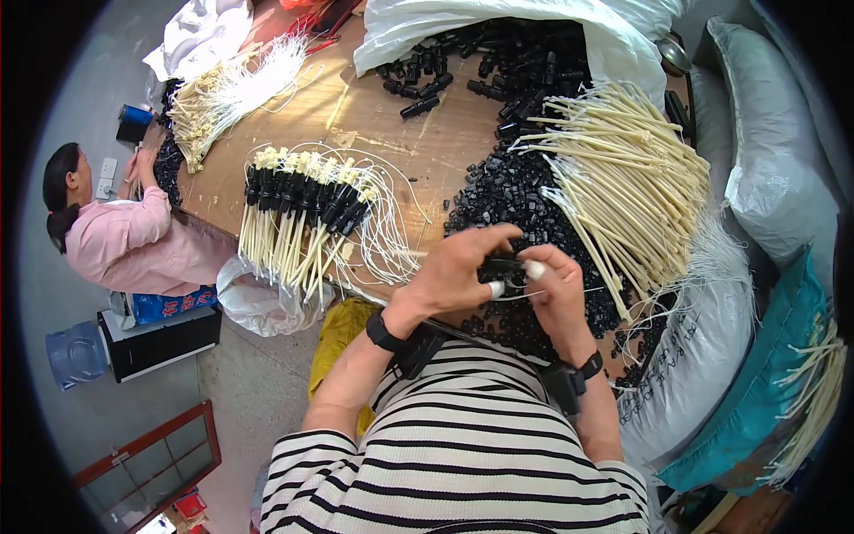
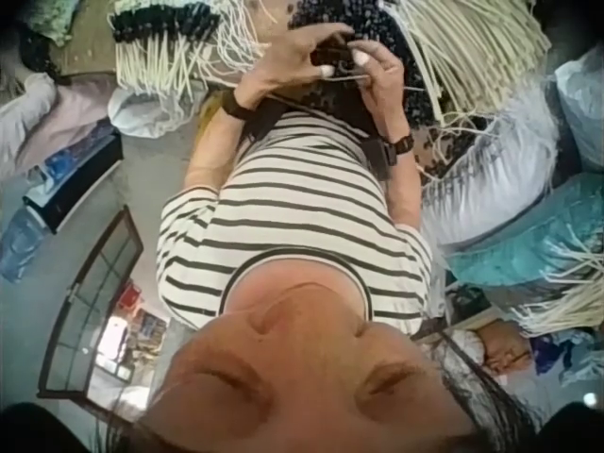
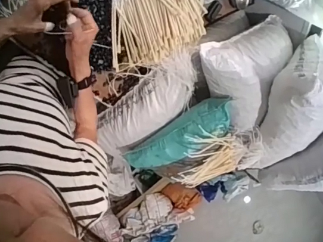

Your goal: Manually assembling small black components onto thin white rods at a workbench.

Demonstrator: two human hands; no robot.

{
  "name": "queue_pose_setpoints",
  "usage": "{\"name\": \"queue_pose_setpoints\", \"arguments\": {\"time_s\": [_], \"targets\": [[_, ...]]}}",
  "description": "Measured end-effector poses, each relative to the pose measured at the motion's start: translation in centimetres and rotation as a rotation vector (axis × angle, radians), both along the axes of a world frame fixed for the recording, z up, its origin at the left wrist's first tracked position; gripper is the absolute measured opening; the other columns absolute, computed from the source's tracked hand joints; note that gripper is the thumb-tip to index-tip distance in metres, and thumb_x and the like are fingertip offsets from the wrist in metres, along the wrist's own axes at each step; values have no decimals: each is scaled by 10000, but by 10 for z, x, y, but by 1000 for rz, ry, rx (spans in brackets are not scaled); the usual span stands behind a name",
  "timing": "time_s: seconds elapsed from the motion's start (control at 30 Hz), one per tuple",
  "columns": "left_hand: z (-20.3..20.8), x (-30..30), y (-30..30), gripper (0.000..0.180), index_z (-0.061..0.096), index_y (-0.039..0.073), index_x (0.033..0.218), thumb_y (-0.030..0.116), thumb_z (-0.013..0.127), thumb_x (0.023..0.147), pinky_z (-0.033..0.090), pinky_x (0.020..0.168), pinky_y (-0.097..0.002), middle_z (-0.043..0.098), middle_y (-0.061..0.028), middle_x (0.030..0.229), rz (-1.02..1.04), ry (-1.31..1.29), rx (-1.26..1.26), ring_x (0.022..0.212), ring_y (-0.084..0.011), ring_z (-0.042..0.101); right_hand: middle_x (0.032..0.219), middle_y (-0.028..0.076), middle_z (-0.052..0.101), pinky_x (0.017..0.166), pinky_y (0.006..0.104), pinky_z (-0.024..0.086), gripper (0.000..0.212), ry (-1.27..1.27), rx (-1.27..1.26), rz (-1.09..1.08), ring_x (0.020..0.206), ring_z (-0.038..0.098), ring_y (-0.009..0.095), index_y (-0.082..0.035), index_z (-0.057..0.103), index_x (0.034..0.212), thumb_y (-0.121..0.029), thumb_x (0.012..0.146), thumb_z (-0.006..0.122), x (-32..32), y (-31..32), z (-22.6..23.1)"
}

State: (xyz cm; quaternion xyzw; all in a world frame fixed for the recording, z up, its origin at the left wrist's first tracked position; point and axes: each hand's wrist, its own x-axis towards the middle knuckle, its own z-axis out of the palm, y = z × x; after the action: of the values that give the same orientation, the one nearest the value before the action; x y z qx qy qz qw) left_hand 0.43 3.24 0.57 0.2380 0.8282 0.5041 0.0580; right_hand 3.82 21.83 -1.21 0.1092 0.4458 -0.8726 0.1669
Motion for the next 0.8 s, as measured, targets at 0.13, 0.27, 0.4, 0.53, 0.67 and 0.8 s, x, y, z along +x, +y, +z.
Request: {"name": "queue_pose_setpoints", "arguments": {"time_s": [0.13, 0.27, 0.4, 0.53, 0.67, 0.8], "targets": [[-20, -2, -4, 428, 645, 48, 1118, 40, 649, 690, 528, 769, -340, 678, -128, 971, -89, -64, -59, 858, -261, 660, 746, -55, 619, 480, 164, 313, 211, 100, 229, -3, 526, 424, -1, 8, 683, 1052, -13, 859, 598, -3, 11, 7], [-9, -7, -4, 363, 671, 38, 1063, 45, 633, 702, 529, 719, -342, 685, -146, 902, -24, -112, -130, 801, -263, 669, 664, 81, 614, 474, 251, 421, 262, 989, 1390, 151, 458, 487, 103, -99, 715, 1057, -19, 821, 635, -2, 13, 5], [-17, -2, -6, 325, 683, 47, 1011, 72, 657, 688, 532, 683, -353, 686, -136, 888, 45, -68, -209, 790, -283, 671, 608, 66, 576, 476, 251, 410, 193, 1037, 1412, 191, 457, 488, 132, -81, 708, 1007, -54, 818, 676, -3, 8, 3], [-12, 9, 4, 338, 650, 99, 989, 120, 705, 656, 505, 563, -386, 615, -51, 764, 31, 238, -400, 687, -256, 640, 566, -54, 472, 465, 227, 304, 80, 232, 794, 188, 519, 389, 16, -18, 629, 835, -37, 799, 698, -13, 2, 6], [-16, 17, -8, 295, 647, 114, 960, 110, 686, 667, 492, 526, -369, 603, -47, 741, 41, 322, -464, 654, -250, 635, 556, -68, 388, 477, 226, 288, 122, 277, 875, 284, 526, 344, 23, -18, 618, 818, -35, 762, 725, -18, -11, 8], [-8, 15, -28, 238, 646, 117, 907, 102, 681, 672, 473, 498, -350, 598, -40, 704, 168, 431, -355, 614, -227, 620, 633, -39, 493, 486, 200, 313, 230, 366, 910, 303, 559, 390, 31, -14, 648, 976, -1, 758, 719, -18, -23, 10]]}}
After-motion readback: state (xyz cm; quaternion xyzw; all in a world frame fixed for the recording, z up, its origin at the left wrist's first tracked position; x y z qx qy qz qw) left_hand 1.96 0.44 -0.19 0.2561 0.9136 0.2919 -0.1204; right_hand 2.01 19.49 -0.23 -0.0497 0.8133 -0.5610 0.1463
